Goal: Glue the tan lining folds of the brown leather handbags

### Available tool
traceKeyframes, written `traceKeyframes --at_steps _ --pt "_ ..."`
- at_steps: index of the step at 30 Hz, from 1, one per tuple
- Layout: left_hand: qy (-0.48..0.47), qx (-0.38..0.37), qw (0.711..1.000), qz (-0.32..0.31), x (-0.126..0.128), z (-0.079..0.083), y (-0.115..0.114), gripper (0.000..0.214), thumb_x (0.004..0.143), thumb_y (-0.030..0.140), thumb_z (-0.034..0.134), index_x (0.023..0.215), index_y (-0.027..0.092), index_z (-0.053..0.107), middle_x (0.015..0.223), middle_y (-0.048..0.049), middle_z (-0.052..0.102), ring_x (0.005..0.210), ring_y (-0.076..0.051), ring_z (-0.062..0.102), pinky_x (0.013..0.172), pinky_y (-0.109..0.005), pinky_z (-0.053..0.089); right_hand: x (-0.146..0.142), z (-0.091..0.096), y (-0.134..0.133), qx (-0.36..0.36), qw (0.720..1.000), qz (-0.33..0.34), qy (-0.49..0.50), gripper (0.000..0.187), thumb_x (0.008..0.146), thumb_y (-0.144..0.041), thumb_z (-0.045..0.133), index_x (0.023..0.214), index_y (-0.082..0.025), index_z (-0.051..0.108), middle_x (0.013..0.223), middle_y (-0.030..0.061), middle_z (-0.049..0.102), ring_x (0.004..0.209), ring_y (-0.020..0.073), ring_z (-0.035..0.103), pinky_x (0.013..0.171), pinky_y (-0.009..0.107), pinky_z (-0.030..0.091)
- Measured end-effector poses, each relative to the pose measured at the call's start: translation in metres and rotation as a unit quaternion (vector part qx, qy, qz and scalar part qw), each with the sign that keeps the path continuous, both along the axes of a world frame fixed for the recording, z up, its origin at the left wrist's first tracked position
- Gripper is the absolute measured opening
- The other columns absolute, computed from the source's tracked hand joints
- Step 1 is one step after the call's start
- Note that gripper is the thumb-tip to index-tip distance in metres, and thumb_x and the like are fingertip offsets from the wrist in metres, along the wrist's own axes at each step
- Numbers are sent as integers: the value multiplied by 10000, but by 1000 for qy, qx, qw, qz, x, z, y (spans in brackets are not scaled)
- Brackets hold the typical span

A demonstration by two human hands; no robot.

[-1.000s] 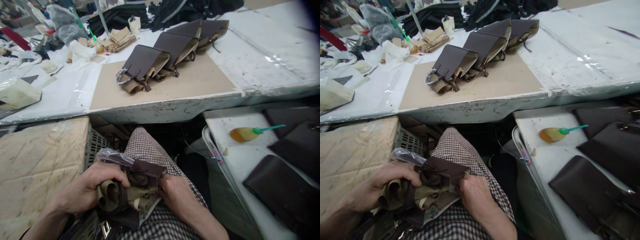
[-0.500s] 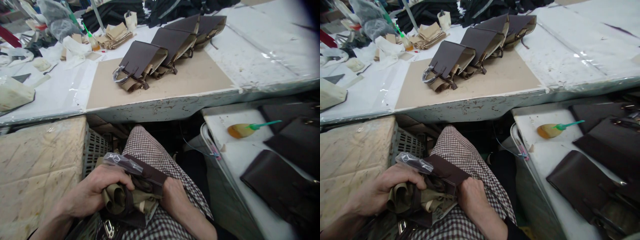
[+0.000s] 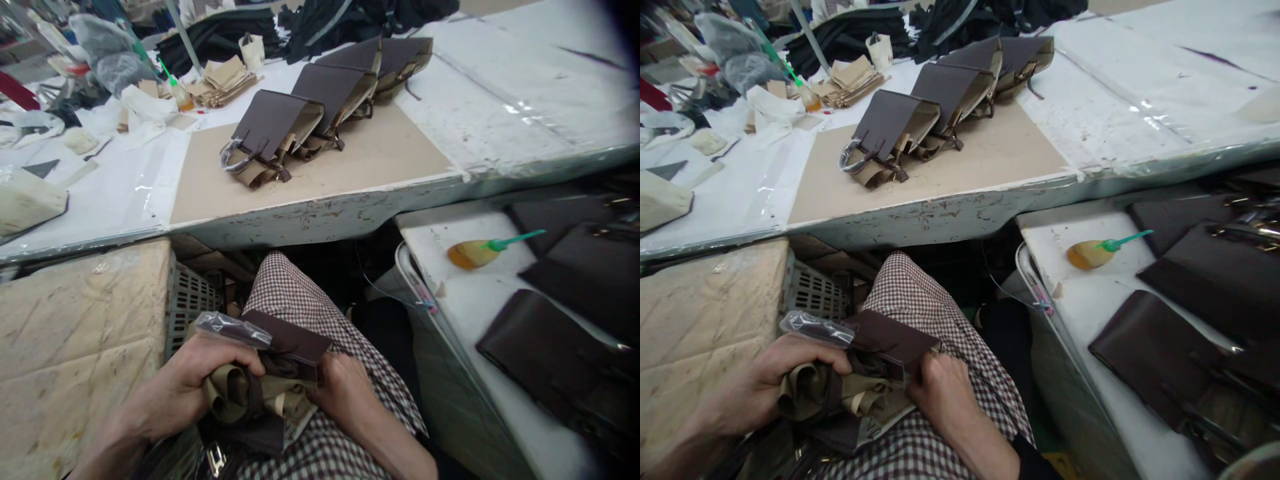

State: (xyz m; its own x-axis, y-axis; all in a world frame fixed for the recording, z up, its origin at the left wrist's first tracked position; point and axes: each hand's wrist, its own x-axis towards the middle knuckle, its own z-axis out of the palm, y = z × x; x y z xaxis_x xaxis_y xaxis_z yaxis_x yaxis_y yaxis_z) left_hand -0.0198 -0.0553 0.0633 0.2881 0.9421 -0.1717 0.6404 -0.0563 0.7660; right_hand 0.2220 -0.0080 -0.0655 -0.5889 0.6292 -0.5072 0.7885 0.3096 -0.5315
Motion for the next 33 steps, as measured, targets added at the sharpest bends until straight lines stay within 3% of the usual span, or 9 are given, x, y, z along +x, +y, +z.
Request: traceKeyframes --at_steps 7,11,15,24,28,33 --pt "29 -1 999 36 -2 -1 -3 294 848 80 599 994 292 742 959 56 800 849 -124 744 788 -167 521 17 1 2 20 999 -32 15 136 862 -165 567 855 -194 700 831 25 755 793 212 705 640 311 363" --pt "33 14 999 39 -3 -3 -2 259 855 116 620 988 299 746 957 57 802 850 -123 742 800 -169 516 19 4 11 12 999 5 49 189 923 -171 531 932 -221 713 931 11 760 891 196 708 679 291 381" --pt "32 21 998 44 -3 -4 -1 285 855 100 612 1005 307 736 969 71 799 874 -110 739 823 -153 508 15 11 18 14 995 55 82 247 918 -125 506 993 -229 717 1062 25 742 962 191 698 700 286 387" --pt "25 2 997 76 -3 -13 -7 271 848 115 638 1001 314 742 973 71 805 885 -121 747 848 -162 519 11 10 21 30 992 103 72 246 913 -145 507 963 -238 729 984 27 744 828 185 693 591 317 305" --pt "22 13 996 86 2 -14 -9 257 859 129 648 1004 318 744 969 69 803 873 -119 745 829 -154 528 5 4 16 28 994 101 43 242 869 -105 534 918 -202 751 992 68 764 785 197 699 564 333 271" --pt "26 27 994 104 5 -20 -14 259 853 141 677 1005 338 752 970 78 804 883 -124 747 846 -160 534 1 -1 10 14 997 64 27 254 882 -134 539 959 -223 764 1035 73 783 858 224 732 610 314 350"
